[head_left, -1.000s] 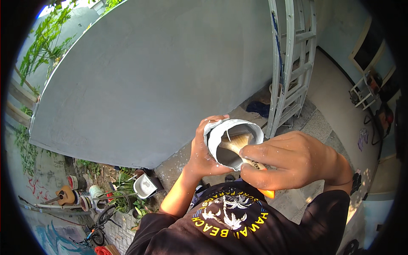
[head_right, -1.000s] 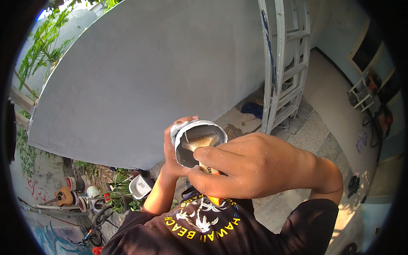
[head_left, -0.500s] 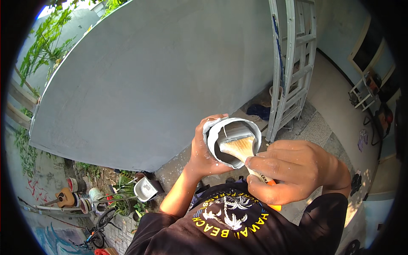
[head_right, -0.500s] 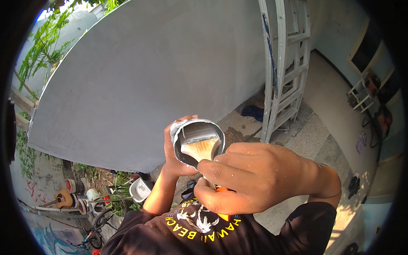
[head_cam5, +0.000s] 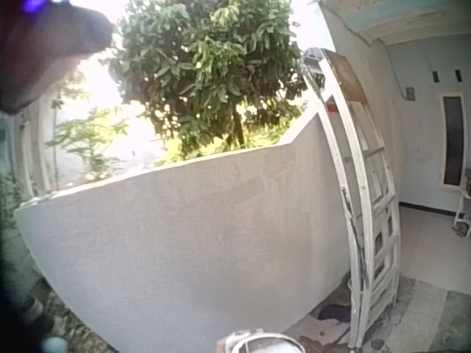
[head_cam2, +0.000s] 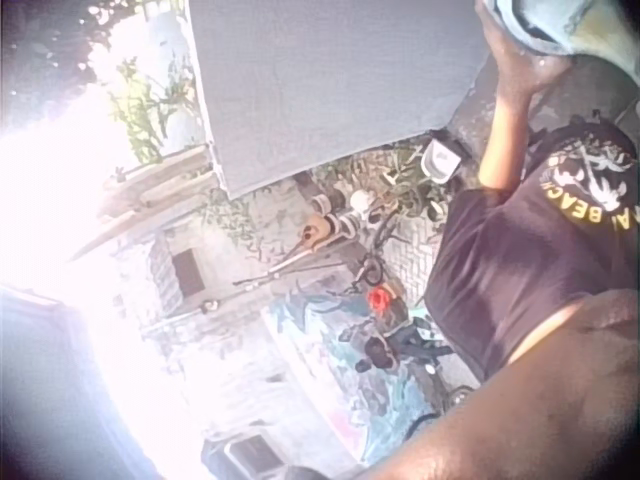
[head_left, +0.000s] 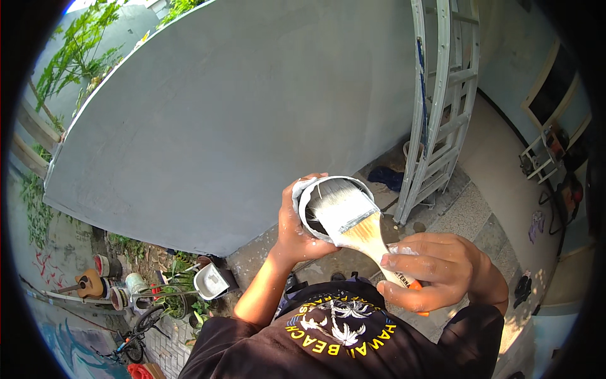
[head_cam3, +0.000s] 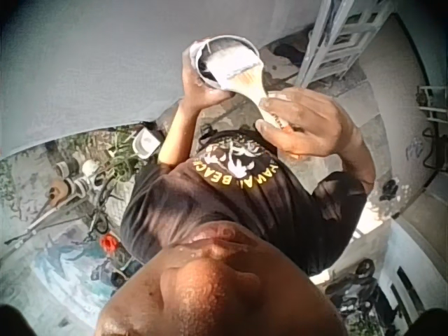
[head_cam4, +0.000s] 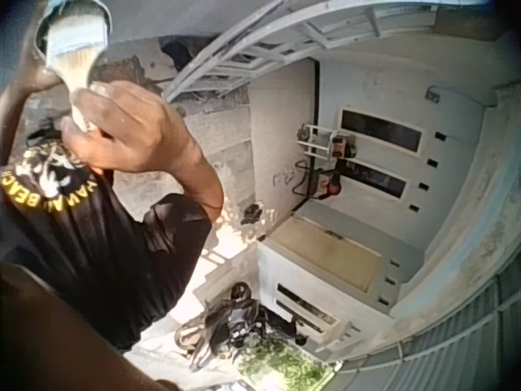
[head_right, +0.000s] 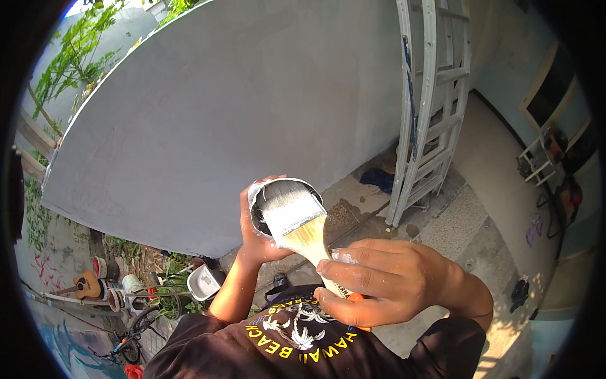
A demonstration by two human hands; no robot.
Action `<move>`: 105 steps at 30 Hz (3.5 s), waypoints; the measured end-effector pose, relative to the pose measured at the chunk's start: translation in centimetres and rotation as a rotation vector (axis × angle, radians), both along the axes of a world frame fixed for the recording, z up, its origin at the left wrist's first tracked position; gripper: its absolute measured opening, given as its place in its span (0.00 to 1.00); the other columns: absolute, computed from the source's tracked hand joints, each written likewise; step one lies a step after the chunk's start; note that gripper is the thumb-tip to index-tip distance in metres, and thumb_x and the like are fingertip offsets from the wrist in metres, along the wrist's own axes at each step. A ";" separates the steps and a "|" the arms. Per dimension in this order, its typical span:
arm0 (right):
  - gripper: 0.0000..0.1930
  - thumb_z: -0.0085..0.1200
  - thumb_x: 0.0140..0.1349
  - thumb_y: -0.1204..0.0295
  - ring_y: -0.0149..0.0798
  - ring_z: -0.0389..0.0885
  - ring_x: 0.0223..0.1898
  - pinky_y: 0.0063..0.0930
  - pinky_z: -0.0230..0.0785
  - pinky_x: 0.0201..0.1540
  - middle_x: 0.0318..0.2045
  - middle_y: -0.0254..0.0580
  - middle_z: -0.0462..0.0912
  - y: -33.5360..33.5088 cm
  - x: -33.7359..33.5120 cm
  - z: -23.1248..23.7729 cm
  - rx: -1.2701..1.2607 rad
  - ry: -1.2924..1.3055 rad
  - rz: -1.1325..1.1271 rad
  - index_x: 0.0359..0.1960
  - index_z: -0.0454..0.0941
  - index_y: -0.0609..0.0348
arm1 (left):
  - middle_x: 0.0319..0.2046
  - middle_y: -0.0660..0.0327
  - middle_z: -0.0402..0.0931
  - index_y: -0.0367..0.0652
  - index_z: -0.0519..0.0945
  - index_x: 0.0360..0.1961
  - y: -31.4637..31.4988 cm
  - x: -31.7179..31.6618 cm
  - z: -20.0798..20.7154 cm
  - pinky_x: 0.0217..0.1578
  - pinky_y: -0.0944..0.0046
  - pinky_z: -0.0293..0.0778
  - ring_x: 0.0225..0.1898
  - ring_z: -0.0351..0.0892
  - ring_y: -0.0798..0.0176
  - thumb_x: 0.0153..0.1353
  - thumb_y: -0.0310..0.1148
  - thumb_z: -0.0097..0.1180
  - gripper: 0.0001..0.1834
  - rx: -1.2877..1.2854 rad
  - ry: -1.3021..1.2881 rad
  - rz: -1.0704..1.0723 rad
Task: The person paints a concrete wall and pillar with white paint using a brush.
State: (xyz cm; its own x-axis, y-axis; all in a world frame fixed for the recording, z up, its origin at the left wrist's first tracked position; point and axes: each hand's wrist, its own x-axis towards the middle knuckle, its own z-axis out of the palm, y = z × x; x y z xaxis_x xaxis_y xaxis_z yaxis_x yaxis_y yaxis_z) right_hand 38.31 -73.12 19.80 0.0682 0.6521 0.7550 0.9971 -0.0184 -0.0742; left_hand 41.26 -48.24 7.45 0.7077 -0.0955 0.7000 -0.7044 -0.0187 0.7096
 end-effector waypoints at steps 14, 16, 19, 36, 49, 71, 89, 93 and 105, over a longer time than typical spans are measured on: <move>0.17 0.70 0.42 0.77 0.37 0.83 0.33 0.25 0.80 0.33 0.37 0.38 0.76 8.4 2.9 -3.2 -0.112 0.352 0.242 0.37 0.87 0.46 | 0.59 0.51 0.67 0.41 0.58 0.63 8.4 -7.8 -3.7 0.60 0.55 0.67 0.60 0.70 0.56 0.33 0.31 0.76 0.54 0.099 0.245 0.419; 0.18 0.70 0.41 0.78 0.36 0.82 0.31 0.24 0.77 0.30 0.36 0.38 0.77 10.9 2.7 -3.5 -0.115 0.388 0.230 0.37 0.87 0.47 | 0.58 0.52 0.68 0.40 0.60 0.62 10.4 -10.0 -4.1 0.59 0.54 0.69 0.60 0.71 0.54 0.34 0.33 0.77 0.52 0.151 0.301 0.484; 0.17 0.70 0.42 0.79 0.36 0.81 0.29 0.25 0.74 0.28 0.35 0.38 0.77 15.2 2.6 -2.5 -0.281 0.426 0.292 0.37 0.87 0.49 | 0.58 0.51 0.69 0.39 0.62 0.60 13.8 -12.0 -4.2 0.59 0.55 0.68 0.60 0.71 0.53 0.34 0.35 0.76 0.50 0.247 0.272 0.462; 0.16 0.67 0.39 0.80 0.40 0.81 0.28 0.28 0.76 0.28 0.31 0.41 0.76 39.8 -3.4 1.6 -0.255 0.158 0.354 0.34 0.82 0.60 | 0.52 0.51 0.74 0.39 0.67 0.57 34.2 -18.1 -4.0 0.55 0.53 0.70 0.54 0.75 0.47 0.30 0.36 0.76 0.48 0.017 0.241 0.556; 0.12 0.57 0.62 0.75 0.39 0.79 0.41 0.31 0.80 0.40 0.42 0.45 0.76 47.1 -1.8 -3.6 0.379 1.082 0.098 0.45 0.75 0.66 | 0.49 0.57 0.73 0.40 0.62 0.59 44.4 -18.8 -3.8 0.55 0.60 0.68 0.52 0.73 0.62 0.37 0.35 0.76 0.47 -0.082 0.372 0.592; 0.18 0.53 0.65 0.77 0.38 0.80 0.45 0.47 0.73 0.57 0.40 0.41 0.78 52.5 5.5 -38.7 -0.625 2.633 0.466 0.56 0.67 0.63 | 0.52 0.53 0.70 0.36 0.58 0.62 43.9 -27.0 -15.2 0.55 0.58 0.68 0.53 0.73 0.57 0.41 0.34 0.75 0.49 -0.422 0.469 1.646; 0.19 0.35 0.73 0.49 0.36 0.67 0.21 0.37 0.68 0.26 0.27 0.41 0.70 67.3 -2.6 -69.7 -0.653 2.547 -0.315 0.45 0.64 0.51 | 0.62 0.49 0.62 0.33 0.52 0.67 28.7 -32.8 -35.5 0.63 0.53 0.60 0.61 0.65 0.52 0.42 0.53 0.76 0.61 -0.778 0.853 1.996; 0.21 0.32 0.74 0.48 0.34 0.65 0.18 0.35 0.65 0.23 0.22 0.36 0.68 71.4 -3.1 -72.5 -0.566 2.478 -0.381 0.39 0.65 0.53 | 0.60 0.51 0.68 0.32 0.64 0.63 29.1 -35.8 -39.8 0.63 0.54 0.61 0.60 0.68 0.52 0.44 0.57 0.74 0.54 -0.717 1.002 1.911; 0.20 0.34 0.74 0.51 0.33 0.63 0.16 0.30 0.57 0.14 0.24 0.40 0.67 79.6 3.2 -85.2 -0.630 2.235 -0.711 0.40 0.63 0.56 | 0.60 0.49 0.70 0.34 0.69 0.61 30.4 -43.0 -47.3 0.63 0.51 0.60 0.62 0.67 0.47 0.46 0.71 0.63 0.54 -0.391 1.243 1.727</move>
